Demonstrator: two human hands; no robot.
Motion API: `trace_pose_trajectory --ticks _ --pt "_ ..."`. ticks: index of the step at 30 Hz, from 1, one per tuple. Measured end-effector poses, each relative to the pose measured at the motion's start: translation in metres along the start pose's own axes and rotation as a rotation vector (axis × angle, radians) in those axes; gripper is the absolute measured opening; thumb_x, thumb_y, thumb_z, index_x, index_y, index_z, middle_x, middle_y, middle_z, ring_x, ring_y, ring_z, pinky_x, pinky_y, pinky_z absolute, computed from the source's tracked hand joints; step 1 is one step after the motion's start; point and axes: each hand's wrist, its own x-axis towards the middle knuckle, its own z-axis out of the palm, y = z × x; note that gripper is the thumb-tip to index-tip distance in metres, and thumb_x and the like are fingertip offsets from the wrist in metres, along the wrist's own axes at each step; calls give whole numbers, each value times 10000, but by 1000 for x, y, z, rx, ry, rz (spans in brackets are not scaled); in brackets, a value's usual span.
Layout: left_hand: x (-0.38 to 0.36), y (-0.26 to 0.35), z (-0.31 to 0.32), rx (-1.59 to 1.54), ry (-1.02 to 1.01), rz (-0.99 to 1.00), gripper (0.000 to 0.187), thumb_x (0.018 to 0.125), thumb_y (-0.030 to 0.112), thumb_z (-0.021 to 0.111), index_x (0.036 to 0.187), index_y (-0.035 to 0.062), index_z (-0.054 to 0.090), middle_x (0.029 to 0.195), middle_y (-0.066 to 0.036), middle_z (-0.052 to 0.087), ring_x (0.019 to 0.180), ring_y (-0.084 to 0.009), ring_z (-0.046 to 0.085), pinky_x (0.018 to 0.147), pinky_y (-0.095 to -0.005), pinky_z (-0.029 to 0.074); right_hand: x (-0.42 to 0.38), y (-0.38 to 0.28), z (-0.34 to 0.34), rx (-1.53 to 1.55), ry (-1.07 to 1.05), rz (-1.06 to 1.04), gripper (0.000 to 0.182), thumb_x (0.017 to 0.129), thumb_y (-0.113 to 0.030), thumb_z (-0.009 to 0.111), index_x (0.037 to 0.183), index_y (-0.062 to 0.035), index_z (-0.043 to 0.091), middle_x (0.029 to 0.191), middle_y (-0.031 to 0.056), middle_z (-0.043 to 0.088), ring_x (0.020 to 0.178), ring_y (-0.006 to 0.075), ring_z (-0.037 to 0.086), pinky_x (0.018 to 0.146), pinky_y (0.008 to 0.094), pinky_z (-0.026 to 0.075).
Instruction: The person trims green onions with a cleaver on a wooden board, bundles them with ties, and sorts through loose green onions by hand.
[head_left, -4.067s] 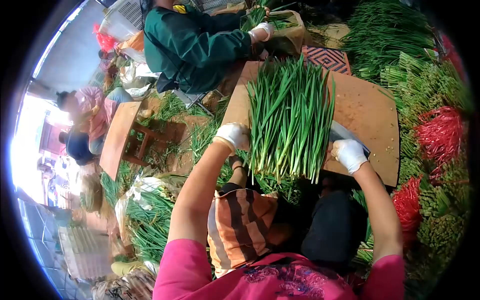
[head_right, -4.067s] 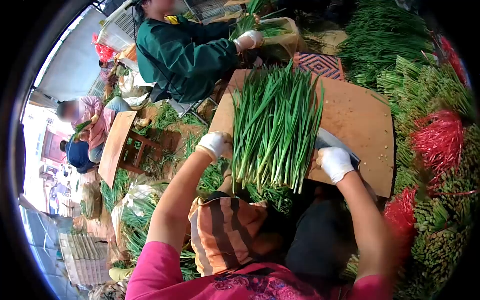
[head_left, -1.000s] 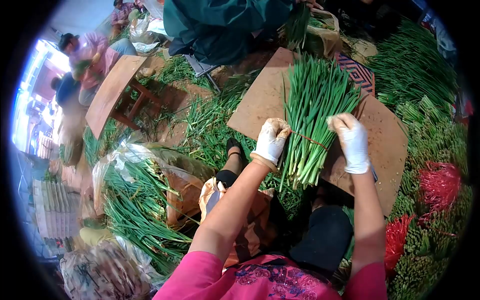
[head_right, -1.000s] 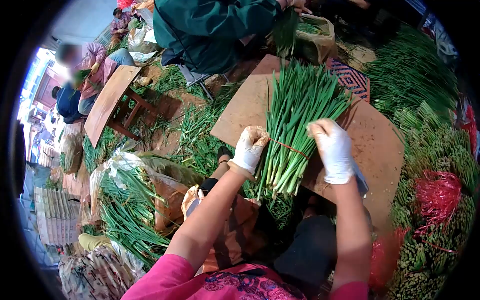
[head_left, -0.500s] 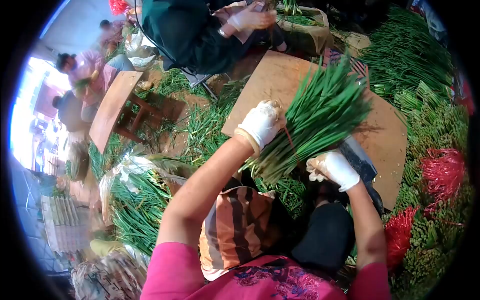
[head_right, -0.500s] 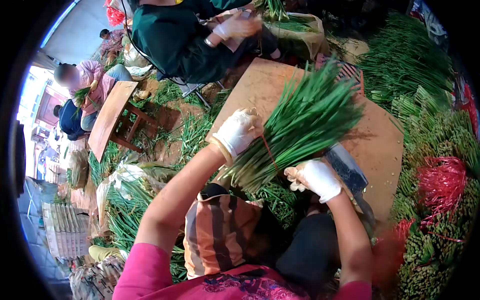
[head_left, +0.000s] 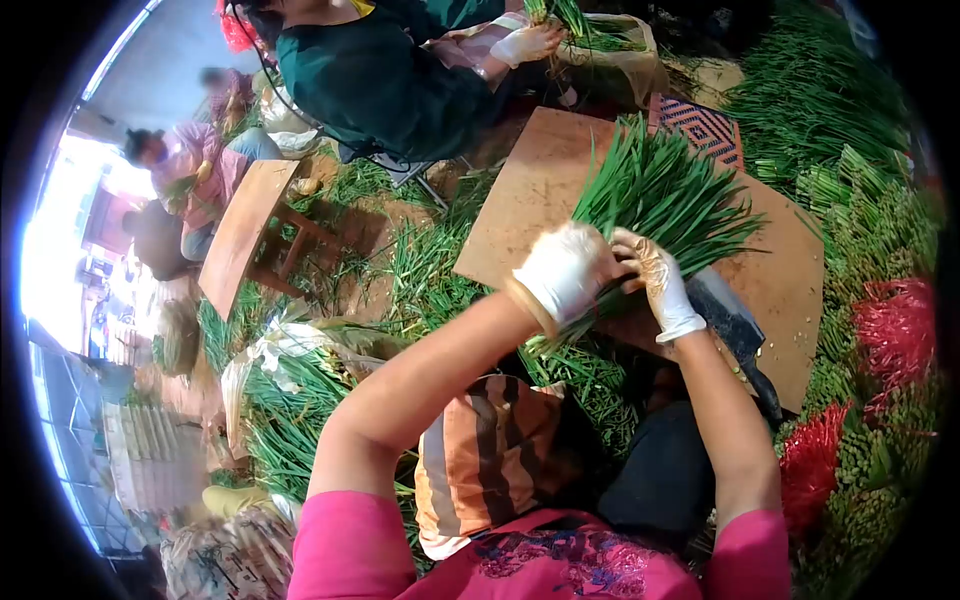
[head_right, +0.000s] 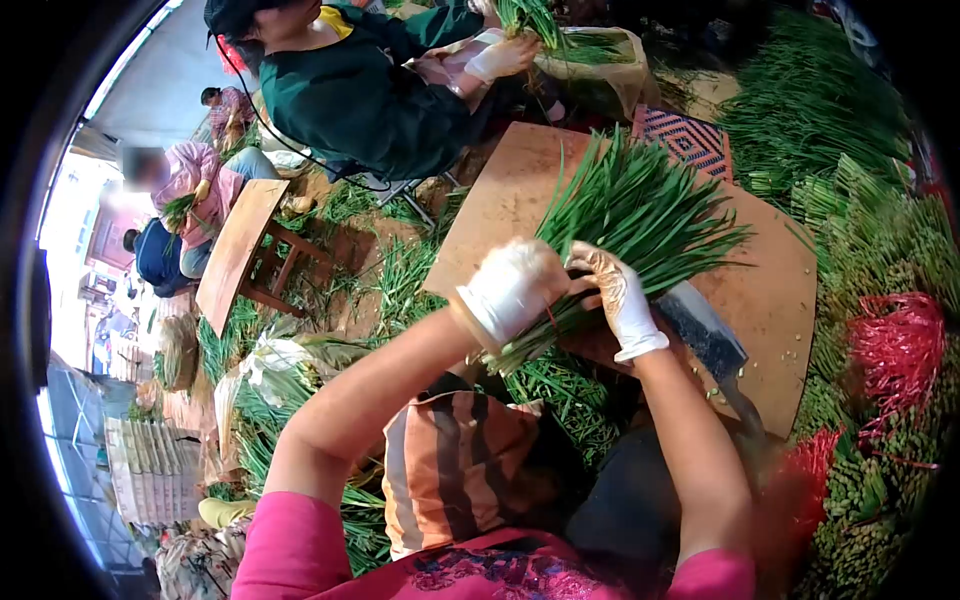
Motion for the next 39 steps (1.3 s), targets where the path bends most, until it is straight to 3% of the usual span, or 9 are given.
trace_pose_trajectory --ticks 2,7,12,14,20,26,31,34,39 --pt "4 -42 4 -83 306 160 79 684 152 644 723 101 599 739 -71 607 753 -289 574 686 -379 449 -4 3 -7 -209 178 -369 202 909 -111 507 1054 -17 612 911 33 625 654 82 549 615 185 432" --pt "8 -22 -9 13 319 270 73 687 137 640 742 115 598 813 -55 588 832 -275 558 738 -381 434 -19 -9 39 64 -76 80 110 860 -26 520 933 -7 600 668 36 594 539 105 513 526 219 398" --pt "6 -37 5 -296 227 23 224 724 204 675 887 64 613 982 -139 604 959 -335 544 850 -408 428 -26 8 22 108 23 18 172 892 -126 533 801 13 574 739 91 588 560 128 545 465 216 378" --pt "6 -57 18 -428 21 -274 754 755 400 710 1287 -33 397 1228 -266 502 1194 -340 457 1000 -371 351 -29 39 -7 279 -8 13 198 902 -112 508 778 33 561 741 107 585 569 146 554 456 222 383" --pt "34 -5 51 -529 -457 -558 1217 642 694 647 1438 13 27 1351 -242 400 1277 -299 389 1032 -333 310 -88 63 -74 -48 285 157 166 884 -154 576 877 11 582 765 92 608 567 125 563 431 194 389" --pt "37 11 98 -1151 -335 -611 1178 638 322 833 1450 67 19 1235 -143 540 1121 -200 514 940 -348 411 -52 58 -63 225 498 91 128 901 -145 495 780 -105 507 724 -23 499 588 78 498 516 213 436" --pt "22 20 36 -1089 15 49 1208 543 318 878 1444 43 120 1426 -130 321 1320 -209 278 1076 -323 230 -37 37 -44 636 379 -133 206 930 -155 381 995 -57 550 874 9 542 744 117 509 682 243 438" --pt "35 37 -50 -910 177 277 1176 563 233 873 1451 74 119 1448 -121 280 1324 -195 261 1079 -321 225 -36 -3 -57 99 267 -441 200 941 -96 363 1063 -25 505 1062 75 542 868 132 527 701 217 453" --pt "45 48 -118 -1242 315 418 1210 524 285 878 1421 -13 123 1390 -182 343 1289 -230 334 1060 -325 282 -40 -148 3 -474 247 -844 156 847 -50 528 978 -25 608 812 63 629 730 172 600 628 273 499"
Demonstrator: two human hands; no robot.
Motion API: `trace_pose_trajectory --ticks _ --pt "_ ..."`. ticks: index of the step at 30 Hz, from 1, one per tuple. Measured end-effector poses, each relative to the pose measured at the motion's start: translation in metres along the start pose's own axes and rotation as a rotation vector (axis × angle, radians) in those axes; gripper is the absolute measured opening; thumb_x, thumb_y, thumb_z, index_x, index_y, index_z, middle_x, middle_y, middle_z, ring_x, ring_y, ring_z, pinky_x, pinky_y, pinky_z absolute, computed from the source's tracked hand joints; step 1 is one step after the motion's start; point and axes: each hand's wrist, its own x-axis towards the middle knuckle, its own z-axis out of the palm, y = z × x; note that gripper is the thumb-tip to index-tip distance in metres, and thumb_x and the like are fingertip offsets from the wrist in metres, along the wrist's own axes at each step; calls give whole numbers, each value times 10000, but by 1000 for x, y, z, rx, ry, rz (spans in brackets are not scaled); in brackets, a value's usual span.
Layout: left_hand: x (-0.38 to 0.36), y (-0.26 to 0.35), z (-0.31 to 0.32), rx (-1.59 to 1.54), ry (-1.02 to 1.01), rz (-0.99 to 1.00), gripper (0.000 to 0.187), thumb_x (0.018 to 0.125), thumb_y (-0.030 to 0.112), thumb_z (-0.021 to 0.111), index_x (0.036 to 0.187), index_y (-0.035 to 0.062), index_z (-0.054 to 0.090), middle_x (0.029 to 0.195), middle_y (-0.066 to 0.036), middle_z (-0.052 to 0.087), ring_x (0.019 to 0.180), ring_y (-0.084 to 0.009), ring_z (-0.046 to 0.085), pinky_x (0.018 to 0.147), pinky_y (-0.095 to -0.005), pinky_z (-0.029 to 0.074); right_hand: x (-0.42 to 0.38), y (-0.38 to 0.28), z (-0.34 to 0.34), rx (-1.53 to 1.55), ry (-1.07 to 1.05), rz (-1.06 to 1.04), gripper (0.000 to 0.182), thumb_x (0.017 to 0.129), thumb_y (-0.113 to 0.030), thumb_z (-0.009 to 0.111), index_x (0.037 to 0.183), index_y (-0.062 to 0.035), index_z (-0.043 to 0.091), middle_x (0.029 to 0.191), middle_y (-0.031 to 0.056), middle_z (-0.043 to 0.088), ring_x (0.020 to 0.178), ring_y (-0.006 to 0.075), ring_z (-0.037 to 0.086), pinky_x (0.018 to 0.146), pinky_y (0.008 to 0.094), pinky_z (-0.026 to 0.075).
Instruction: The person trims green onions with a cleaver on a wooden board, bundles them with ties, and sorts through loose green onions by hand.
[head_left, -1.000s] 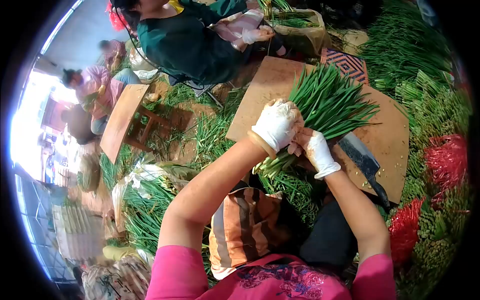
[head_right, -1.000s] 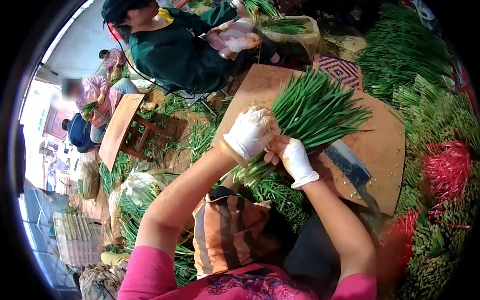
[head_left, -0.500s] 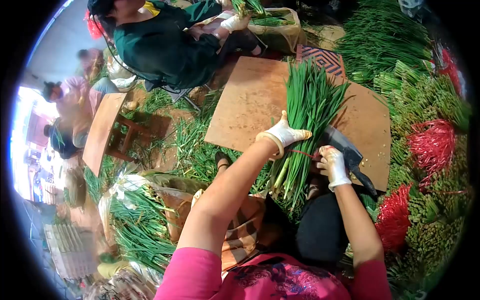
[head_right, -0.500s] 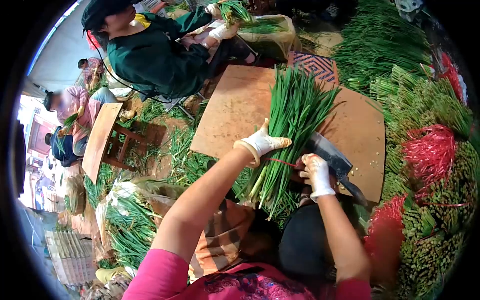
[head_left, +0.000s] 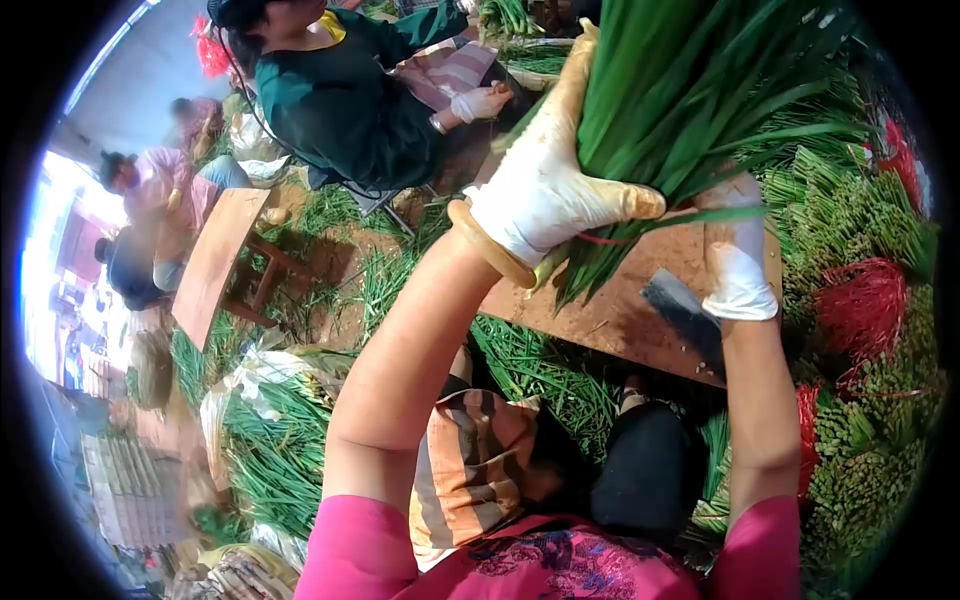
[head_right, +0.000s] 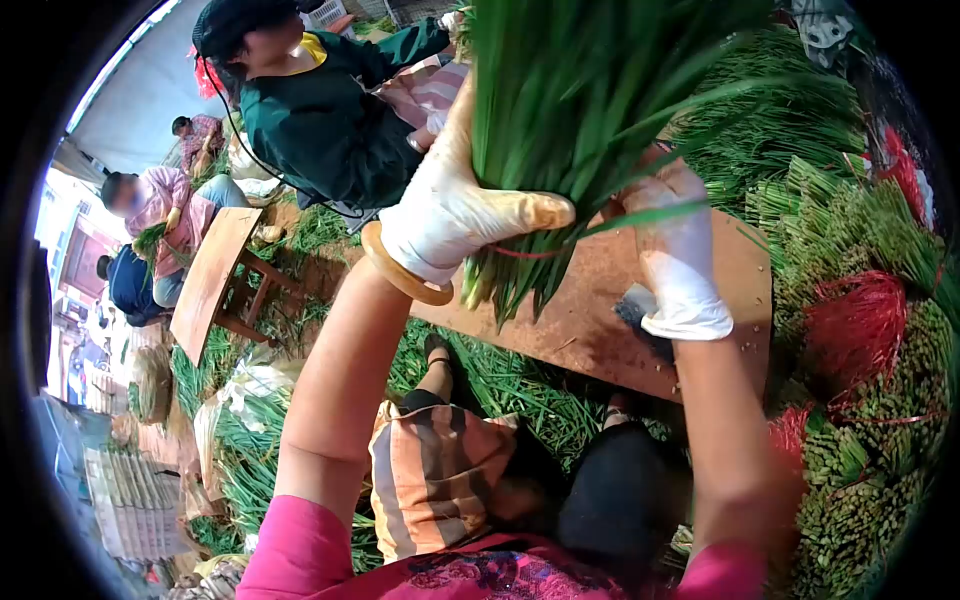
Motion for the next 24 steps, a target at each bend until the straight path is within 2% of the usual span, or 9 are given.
trace_pose_trajectory --ticks 1,4,8,10,14,18,20,22,24 --pt "-7 -2 -8 63 3 -93 1230 514 280 881 1425 -7 106 1389 -176 347 1289 -228 329 1061 -325 280 2 -33 10 394 40 268 141 828 -33 549 955 -18 607 784 74 625 712 162 592 624 278 497" --pt "-47 -30 -32 218 -37 -356 1105 537 232 867 1388 2 201 1343 -153 408 1243 -219 379 1043 -335 312 -27 45 -1 -658 -317 137 188 797 -2 569 984 0 590 760 63 612 690 147 580 643 288 507" --pt "-71 -36 -30 418 -96 -520 786 605 160 829 1268 12 433 1221 -116 541 1108 -199 504 971 -344 396 -66 134 25 58 -75 -16 234 807 -8 513 1037 16 553 749 116 593 645 202 566 638 320 523" --pt "-65 -33 -25 273 -29 -550 594 634 146 804 1150 10 542 1073 -85 631 964 -182 573 876 -327 451 -57 112 28 -501 -176 -217 196 820 -18 494 997 8 574 688 97 596 608 211 559 612 308 497" --pt "-50 -25 -26 -91 115 -424 710 627 87 803 1240 11 455 1106 -84 596 986 -151 558 875 -297 450 -40 77 19 -168 -233 314 126 831 -69 524 905 -13 609 636 118 583 576 235 559 547 308 446" --pt "-79 -46 -15 149 65 -325 706 681 79 763 1285 25 402 1223 -98 522 1149 -192 473 994 -357 373 -79 82 35 -502 -155 7 120 826 -129 562 871 -29 611 631 95 567 591 220 563 501 321 421" --pt "-67 -5 -4 724 -138 -74 619 691 191 763 1224 31 493 1150 -101 588 1055 -217 542 930 -344 419 -133 187 11 760 53 630 225 902 -177 496 1002 7 580 915 79 635 886 210 601 764 325 498" --pt "-64 -23 -17 649 -245 -286 639 749 175 685 1310 55 404 1212 -138 549 1103 -248 522 936 -360 422 -69 34 32 -348 -161 -121 145 838 -115 524 906 -7 594 707 40 591 637 165 572 539 321 460" --pt "-60 -46 -27 466 -185 -490 681 769 179 669 1361 72 350 1253 -149 519 1111 -253 515 922 -358 430 -66 25 32 -33 -209 195 165 806 -47 538 951 22 576 742 47 604 639 143 574 539 308 462"
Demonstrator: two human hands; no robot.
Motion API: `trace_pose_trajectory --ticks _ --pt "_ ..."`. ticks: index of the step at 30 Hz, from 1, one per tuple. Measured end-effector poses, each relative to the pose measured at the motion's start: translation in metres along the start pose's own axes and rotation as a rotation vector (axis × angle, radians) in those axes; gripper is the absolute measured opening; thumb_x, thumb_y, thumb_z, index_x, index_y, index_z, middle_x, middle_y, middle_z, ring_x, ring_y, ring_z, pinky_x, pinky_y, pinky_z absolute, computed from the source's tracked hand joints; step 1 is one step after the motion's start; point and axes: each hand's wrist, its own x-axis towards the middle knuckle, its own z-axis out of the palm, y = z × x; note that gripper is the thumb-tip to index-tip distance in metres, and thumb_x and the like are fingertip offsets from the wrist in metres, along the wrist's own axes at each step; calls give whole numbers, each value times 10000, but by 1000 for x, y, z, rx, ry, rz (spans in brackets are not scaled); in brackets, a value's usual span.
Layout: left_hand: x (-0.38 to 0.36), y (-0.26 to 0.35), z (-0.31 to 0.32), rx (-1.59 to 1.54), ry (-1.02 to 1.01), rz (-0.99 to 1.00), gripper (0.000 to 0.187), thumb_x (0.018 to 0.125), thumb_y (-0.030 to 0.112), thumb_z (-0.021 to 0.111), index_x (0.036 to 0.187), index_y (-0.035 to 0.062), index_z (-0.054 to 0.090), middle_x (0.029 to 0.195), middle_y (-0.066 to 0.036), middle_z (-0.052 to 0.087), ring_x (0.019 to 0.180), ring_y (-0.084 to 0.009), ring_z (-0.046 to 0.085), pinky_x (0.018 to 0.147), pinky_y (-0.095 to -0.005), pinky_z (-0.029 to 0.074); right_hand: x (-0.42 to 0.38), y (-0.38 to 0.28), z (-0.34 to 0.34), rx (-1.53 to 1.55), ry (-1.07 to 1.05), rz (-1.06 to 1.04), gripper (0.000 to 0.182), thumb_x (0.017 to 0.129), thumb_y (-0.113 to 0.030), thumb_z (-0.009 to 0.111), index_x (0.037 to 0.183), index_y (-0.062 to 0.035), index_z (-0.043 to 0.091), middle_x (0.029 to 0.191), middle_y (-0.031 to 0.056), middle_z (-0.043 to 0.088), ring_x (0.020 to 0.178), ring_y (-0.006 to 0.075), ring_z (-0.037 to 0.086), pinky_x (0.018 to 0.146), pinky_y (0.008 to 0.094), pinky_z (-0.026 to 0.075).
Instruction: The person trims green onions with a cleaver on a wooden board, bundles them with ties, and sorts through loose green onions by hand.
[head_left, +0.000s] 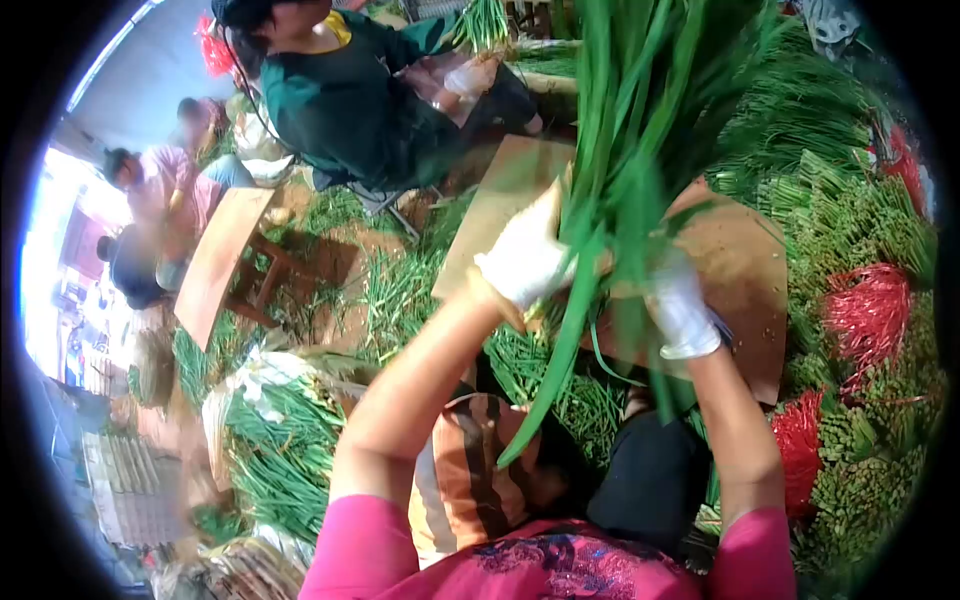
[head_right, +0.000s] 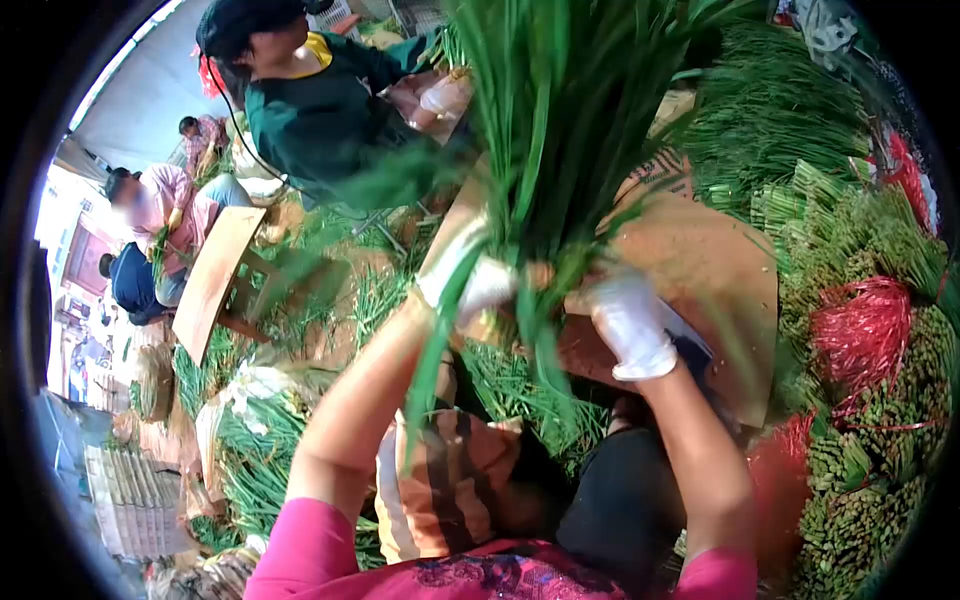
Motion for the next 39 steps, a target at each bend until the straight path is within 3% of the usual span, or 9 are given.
trace_pose_trajectory --ticks 4,9,13,21,25,27,30,34,39 --pt "29 -10 -25 -532 92 -179 890 725 282 760 1424 118 235 1250 -81 507 1110 -183 482 962 -329 376 16 23 -12 580 41 547 180 846 -131 608 950 13 576 841 67 620 683 173 609 558 282 510" --pt "7 -133 -20 -383 590 -427 728 760 197 730 1364 52 349 1254 -103 503 1133 -182 482 946 -333 400 -14 167 8 444 11 751 124 822 -58 560 709 -41 609 728 26 616 634 99 529 529 238 408" --pt "-31 -84 6 155 553 -185 173 789 137 687 898 25 612 778 -41 617 665 -108 538 622 -246 455 -19 132 25 429 240 398 135 885 -88 533 786 -17 593 739 55 624 597 78 498 552 198 388" --pt "-37 -56 46 744 94 -294 305 696 339 719 818 69 647 698 -119 630 658 -258 627 628 -338 497 1 99 47 555 173 335 72 864 -15 551 793 -15 561 749 58 623 597 86 540 559 201 420" --pt "-36 -111 13 15 109 -794 271 761 274 682 835 17 644 681 -49 614 590 -128 579 574 -295 482 12 98 55 722 74 418 121 919 -85 504 810 -33 516 760 77 622 585 115 575 484 185 408" --pt "-40 -114 4 -64 121 -776 295 764 304 677 856 26 643 704 -74 630 629 -159 597 617 -305 481 24 104 64 812 60 422 167 936 -123 486 794 -36 495 737 84 598 569 145 575 463 194 403" --pt "-43 -96 11 423 296 -532 335 752 355 675 868 44 639 719 -112 635 683 -222 618 656 -321 479 36 111 70 767 -16 499 194 936 -154 486 779 -41 492 688 80 568 556 157 567 438 212 389" --pt "-27 -61 21 760 48 -462 433 703 450 685 857 47 641 745 -154 643 710 -268 640 654 -364 491 41 114 66 740 -85 547 169 922 -159 507 782 -65 498 677 64 594 550 131 565 434 200 364" --pt "-19 -106 13 -130 296 -862 447 781 433 667 797 -13 642 557 -38 541 429 -140 472 403 -292 373 33 102 68 619 -89 404 112 904 -94 506 795 -66 505 725 79 632 556 122 563 475 200 385"
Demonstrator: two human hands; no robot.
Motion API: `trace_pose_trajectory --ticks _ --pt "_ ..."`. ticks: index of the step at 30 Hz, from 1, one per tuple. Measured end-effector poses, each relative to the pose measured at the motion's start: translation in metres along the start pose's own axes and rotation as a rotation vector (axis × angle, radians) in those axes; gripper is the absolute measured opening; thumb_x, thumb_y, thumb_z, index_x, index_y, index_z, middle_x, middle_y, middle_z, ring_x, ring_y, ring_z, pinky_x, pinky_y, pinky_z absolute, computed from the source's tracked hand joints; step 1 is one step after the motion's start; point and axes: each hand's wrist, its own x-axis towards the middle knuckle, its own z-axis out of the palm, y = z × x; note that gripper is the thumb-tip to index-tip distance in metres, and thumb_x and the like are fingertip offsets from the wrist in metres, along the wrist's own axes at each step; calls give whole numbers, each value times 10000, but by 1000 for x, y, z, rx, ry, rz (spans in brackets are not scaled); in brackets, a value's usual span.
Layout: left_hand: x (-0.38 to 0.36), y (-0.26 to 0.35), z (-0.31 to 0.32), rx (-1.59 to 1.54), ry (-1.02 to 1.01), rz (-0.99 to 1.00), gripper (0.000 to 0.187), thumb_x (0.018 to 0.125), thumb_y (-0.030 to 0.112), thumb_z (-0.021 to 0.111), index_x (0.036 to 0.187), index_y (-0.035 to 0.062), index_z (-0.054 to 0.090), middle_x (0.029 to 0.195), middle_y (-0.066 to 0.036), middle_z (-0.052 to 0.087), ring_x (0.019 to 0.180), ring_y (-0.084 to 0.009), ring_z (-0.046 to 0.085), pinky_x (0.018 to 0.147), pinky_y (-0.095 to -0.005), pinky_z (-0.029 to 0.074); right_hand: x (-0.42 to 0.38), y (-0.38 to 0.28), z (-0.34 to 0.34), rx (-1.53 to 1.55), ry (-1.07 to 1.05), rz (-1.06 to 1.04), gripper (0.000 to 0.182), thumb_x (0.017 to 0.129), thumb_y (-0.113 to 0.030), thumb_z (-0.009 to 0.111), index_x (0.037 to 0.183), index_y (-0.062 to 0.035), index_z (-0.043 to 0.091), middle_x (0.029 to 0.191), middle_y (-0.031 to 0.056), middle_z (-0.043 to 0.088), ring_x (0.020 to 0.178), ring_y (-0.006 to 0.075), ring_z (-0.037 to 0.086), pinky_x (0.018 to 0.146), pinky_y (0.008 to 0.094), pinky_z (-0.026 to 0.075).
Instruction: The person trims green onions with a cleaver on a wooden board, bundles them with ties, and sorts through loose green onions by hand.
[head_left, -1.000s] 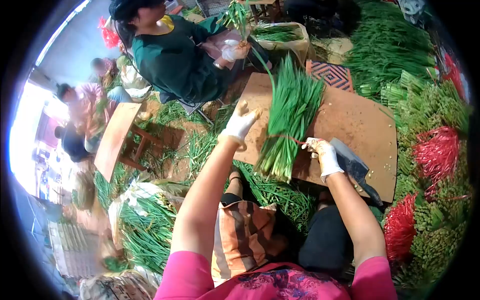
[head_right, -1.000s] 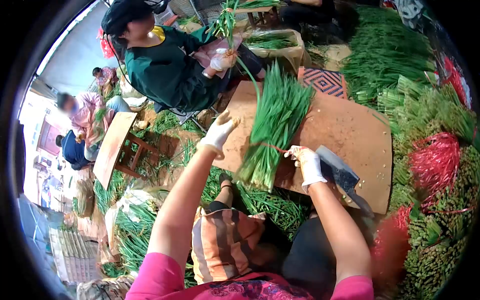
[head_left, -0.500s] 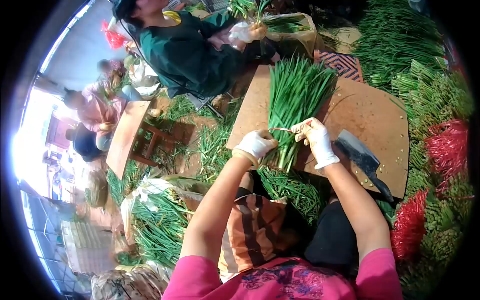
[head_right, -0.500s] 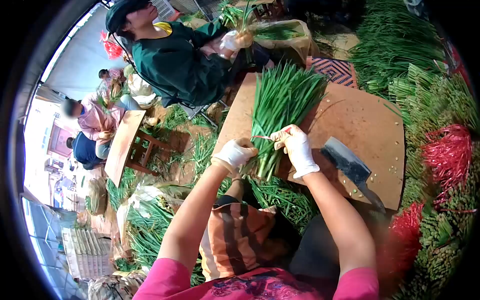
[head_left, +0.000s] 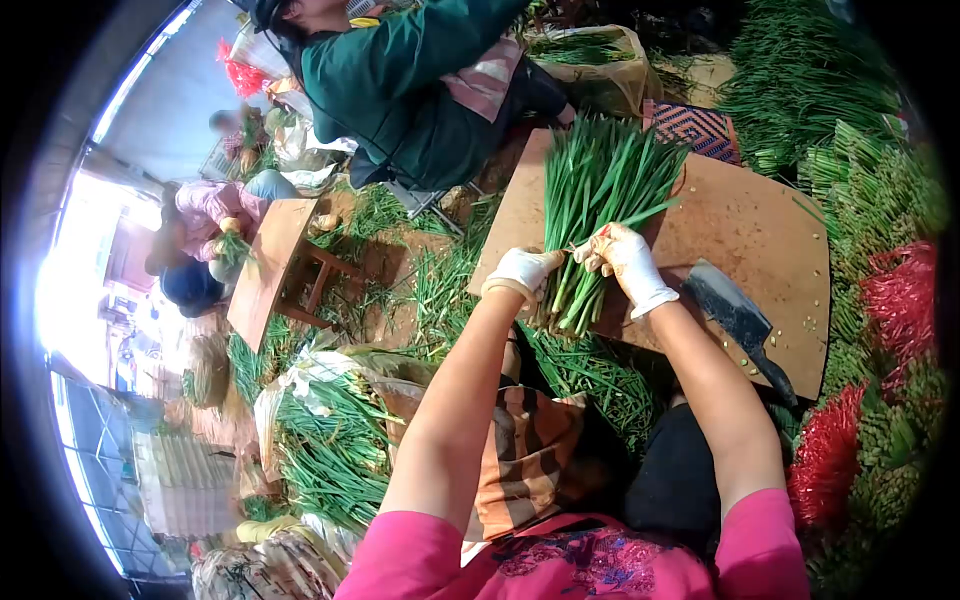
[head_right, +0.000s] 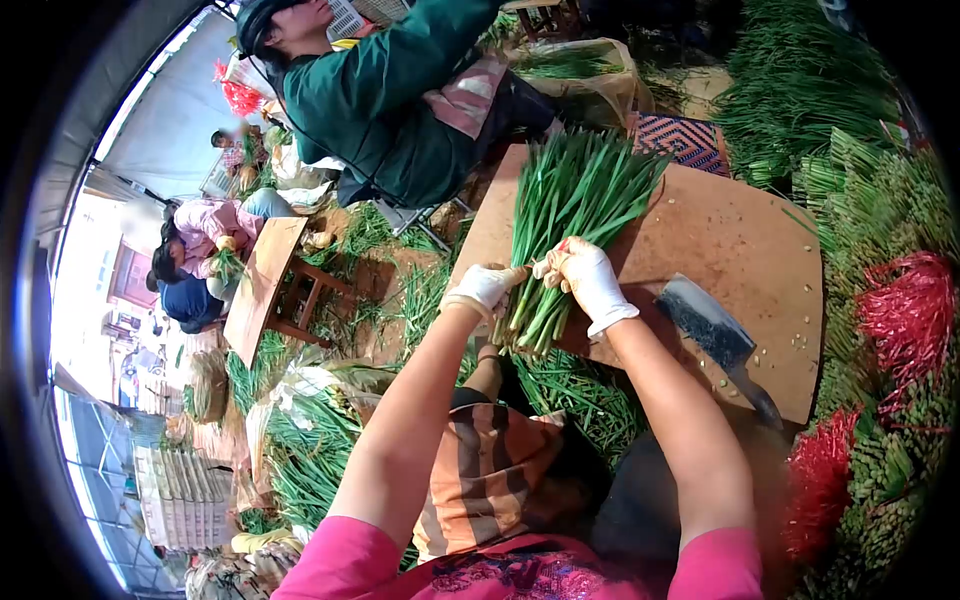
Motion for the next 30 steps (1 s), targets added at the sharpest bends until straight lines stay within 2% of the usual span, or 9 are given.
trace_pose_trajectory --ticks 3,4,6,12,14,17,22,25,30 --pt "6 1 1 249 72 -39 427 776 437 676 784 11 648 566 -45 537 445 -136 481 410 -292 390 3 8 14 -33 -62 -20 118 868 -93 540 766 -34 542 692 56 622 577 151 572 536 248 445" --pt "7 8 2 568 5 -44 530 794 534 539 970 54 674 842 -147 670 813 -300 643 720 -374 482 3 3 23 -267 -47 -84 131 831 -104 574 735 -16 557 652 46 611 567 132 566 544 268 446" --pt "0 25 4 833 43 -15 534 813 530 505 989 54 669 948 -171 660 920 -339 621 766 -393 478 -19 -26 34 -805 53 -172 131 801 -112 594 717 -14 570 625 44 603 561 124 562 546 279 448" --pt "-17 40 -15 569 -97 -86 497 800 494 595 939 20 653 938 -214 645 938 -331 614 808 -375 466 29 22 -16 190 21 7 141 901 -89 532 782 -16 520 769 164 631 608 171 591 523 246 487" --pt "-30 22 -9 524 329 507 686 696 454 718 1141 -34 536 1108 -255 574 1062 -355 550 901 -384 432 28 16 -7 169 17 10 141 900 -80 530 775 -17 514 719 117 607 582 164 581 505 235 464" --pt "-32 -18 29 670 251 623 1118 627 467 762 1411 -19 131 1280 -290 429 1217 -423 397 1030 -382 323 26 8 11 140 -22 -23 129 895 -67 528 775 -20 516 668 71 571 555 146 564 476 229 433" --pt "-19 -13 -27 298 -314 345 1006 696 160 780 1451 147 115 1315 -188 438 1160 -239 468 899 -354 455 -1 -39 34 185 -104 -146 140 906 -93 516 773 -51 505 647 54 564 493 93 501 442 209 373" --pt "-33 5 -39 717 -32 350 928 722 270 762 1437 116 191 1386 -214 362 1246 -310 395 980 -365 394 36 -16 36 173 55 -11 163 921 -119 501 771 -56 482 660 60 559 494 99 493 420 194 359" --pt "-68 -10 -35 566 419 1024 153 671 142 716 771 70 625 822 -116 608 724 -301 585 661 -381 469 72 10 40 339 160 54 163 914 -129 507 786 -28 498 685 134 602 452 99 469 390 208 359"
